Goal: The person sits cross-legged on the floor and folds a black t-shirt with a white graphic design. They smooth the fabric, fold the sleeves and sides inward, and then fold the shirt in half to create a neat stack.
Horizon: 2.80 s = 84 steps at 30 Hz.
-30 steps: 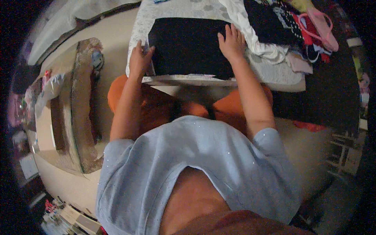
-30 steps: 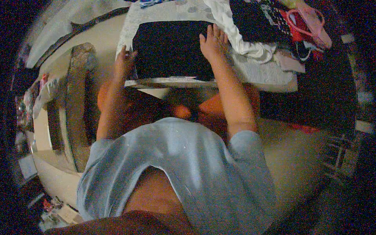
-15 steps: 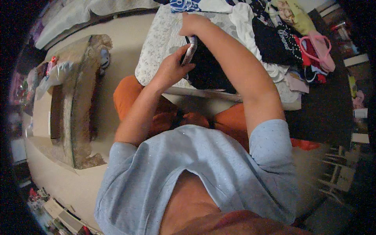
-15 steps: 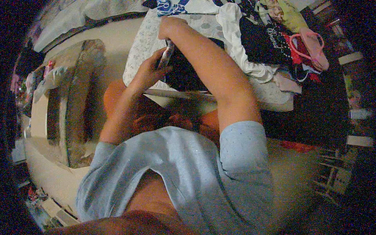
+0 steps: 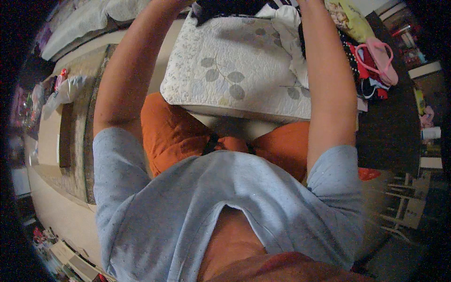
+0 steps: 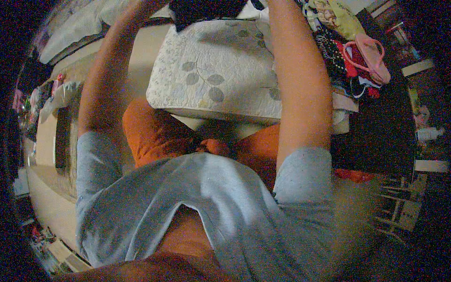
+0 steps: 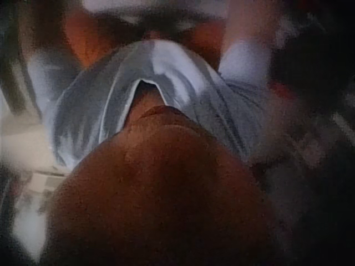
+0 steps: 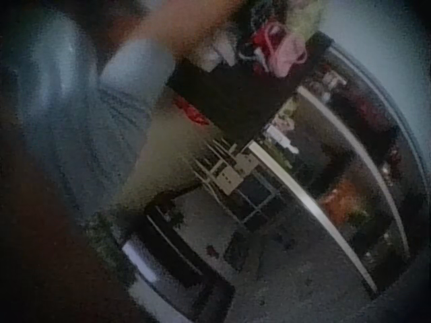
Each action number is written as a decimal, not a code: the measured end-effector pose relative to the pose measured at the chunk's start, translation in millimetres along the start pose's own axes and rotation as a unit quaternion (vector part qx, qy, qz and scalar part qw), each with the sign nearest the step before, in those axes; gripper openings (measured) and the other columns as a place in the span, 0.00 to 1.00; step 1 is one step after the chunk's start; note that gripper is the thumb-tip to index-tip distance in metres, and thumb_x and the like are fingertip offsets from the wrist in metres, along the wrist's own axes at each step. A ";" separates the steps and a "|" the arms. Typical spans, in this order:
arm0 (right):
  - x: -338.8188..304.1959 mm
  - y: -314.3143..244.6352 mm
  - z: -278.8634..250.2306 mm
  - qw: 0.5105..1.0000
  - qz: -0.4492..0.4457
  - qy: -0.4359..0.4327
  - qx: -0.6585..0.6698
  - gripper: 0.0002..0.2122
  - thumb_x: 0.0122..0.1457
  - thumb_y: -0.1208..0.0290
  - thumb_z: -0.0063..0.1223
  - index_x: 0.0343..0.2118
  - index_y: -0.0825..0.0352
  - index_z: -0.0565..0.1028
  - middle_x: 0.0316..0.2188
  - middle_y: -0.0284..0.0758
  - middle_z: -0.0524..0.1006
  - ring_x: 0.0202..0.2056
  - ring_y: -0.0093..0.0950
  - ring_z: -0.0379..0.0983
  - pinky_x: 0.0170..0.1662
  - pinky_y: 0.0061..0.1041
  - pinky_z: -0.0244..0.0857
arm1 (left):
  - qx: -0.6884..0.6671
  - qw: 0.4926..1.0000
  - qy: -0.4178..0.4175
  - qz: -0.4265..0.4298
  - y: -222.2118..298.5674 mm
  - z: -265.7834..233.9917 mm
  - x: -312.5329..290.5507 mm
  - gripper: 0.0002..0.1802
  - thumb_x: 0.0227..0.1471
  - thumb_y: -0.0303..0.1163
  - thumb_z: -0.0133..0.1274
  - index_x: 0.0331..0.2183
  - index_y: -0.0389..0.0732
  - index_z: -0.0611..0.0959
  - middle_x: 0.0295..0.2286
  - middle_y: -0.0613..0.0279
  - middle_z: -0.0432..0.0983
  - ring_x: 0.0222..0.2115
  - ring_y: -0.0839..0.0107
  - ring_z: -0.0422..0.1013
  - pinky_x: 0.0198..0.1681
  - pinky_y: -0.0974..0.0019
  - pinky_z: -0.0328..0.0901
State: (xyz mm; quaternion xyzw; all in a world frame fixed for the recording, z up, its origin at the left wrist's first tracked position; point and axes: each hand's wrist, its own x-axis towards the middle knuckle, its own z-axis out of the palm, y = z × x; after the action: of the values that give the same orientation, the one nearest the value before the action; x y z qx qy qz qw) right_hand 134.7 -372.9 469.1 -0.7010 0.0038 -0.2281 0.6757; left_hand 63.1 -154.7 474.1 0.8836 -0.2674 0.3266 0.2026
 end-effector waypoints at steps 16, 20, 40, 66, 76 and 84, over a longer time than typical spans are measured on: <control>-182.7 253.7 -74.6 0.961 0.238 0.034 0.134 0.25 0.50 0.73 0.59 0.50 0.58 0.59 0.41 0.39 0.69 0.34 0.32 0.72 0.26 0.28 0.72 | -0.141 0.982 -0.032 -0.121 -12.1 170.0 -267.7 0.31 0.32 0.13 0.51 0.43 0.49 0.79 0.48 0.61 0.69 0.52 0.55 0.61 0.56 0.56 0.58; -179.2 259.1 -79.4 0.972 0.206 0.000 0.112 0.24 0.52 0.74 0.58 0.50 0.64 0.59 0.36 0.40 0.72 0.32 0.30 0.74 0.26 0.27 0.72 | -0.187 0.976 -0.064 -0.093 -19.6 163.9 -262.7 0.30 0.32 0.11 0.50 0.42 0.45 0.79 0.47 0.57 0.70 0.53 0.57 0.62 0.56 0.59 0.58; -77.1 277.5 -54.9 0.923 0.004 -0.116 -0.367 0.20 0.49 0.54 0.54 0.33 0.69 0.78 0.32 0.46 0.78 0.35 0.43 0.75 0.41 0.36 0.66 | -0.434 0.764 -0.002 -0.478 -134.0 228.8 -218.1 0.21 0.53 0.34 0.49 0.48 0.37 0.76 0.28 0.66 0.75 0.24 0.78 0.65 0.28 0.74 0.62; -10.2 333.7 -9.2 0.972 0.208 -0.110 0.023 0.14 0.52 0.71 0.55 0.41 0.70 0.74 0.37 0.33 0.76 0.40 0.25 0.68 0.46 0.23 0.59 | -0.647 0.519 -0.051 -0.556 -177.9 257.9 -173.3 0.10 0.52 0.36 0.54 0.30 0.40 0.78 0.27 0.61 0.76 0.27 0.69 0.73 0.35 0.62 0.68; -12.2 309.1 -1.3 0.976 0.135 -0.089 -0.148 0.18 0.50 0.64 0.58 0.39 0.71 0.75 0.31 0.36 0.77 0.33 0.27 0.72 0.38 0.26 0.65 | -0.506 0.643 0.105 -0.565 -161.7 242.8 -181.6 0.18 0.47 0.32 0.58 0.40 0.33 0.79 0.27 0.62 0.77 0.26 0.72 0.71 0.30 0.68 0.67; 1.0 325.9 10.8 0.969 0.091 -0.070 -0.217 0.16 0.49 0.61 0.59 0.35 0.70 0.77 0.27 0.33 0.78 0.28 0.23 0.73 0.33 0.25 0.65 | -0.539 0.633 0.085 -0.549 -175.0 247.8 -169.4 0.18 0.46 0.34 0.61 0.38 0.33 0.80 0.25 0.64 0.75 0.24 0.73 0.70 0.28 0.69 0.65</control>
State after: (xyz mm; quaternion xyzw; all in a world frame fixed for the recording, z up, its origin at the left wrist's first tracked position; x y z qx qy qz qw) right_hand 237.8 -391.3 160.3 -0.8417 0.0696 -0.1097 0.5241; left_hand 176.1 -93.5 151.3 0.5693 0.1572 0.0265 0.8065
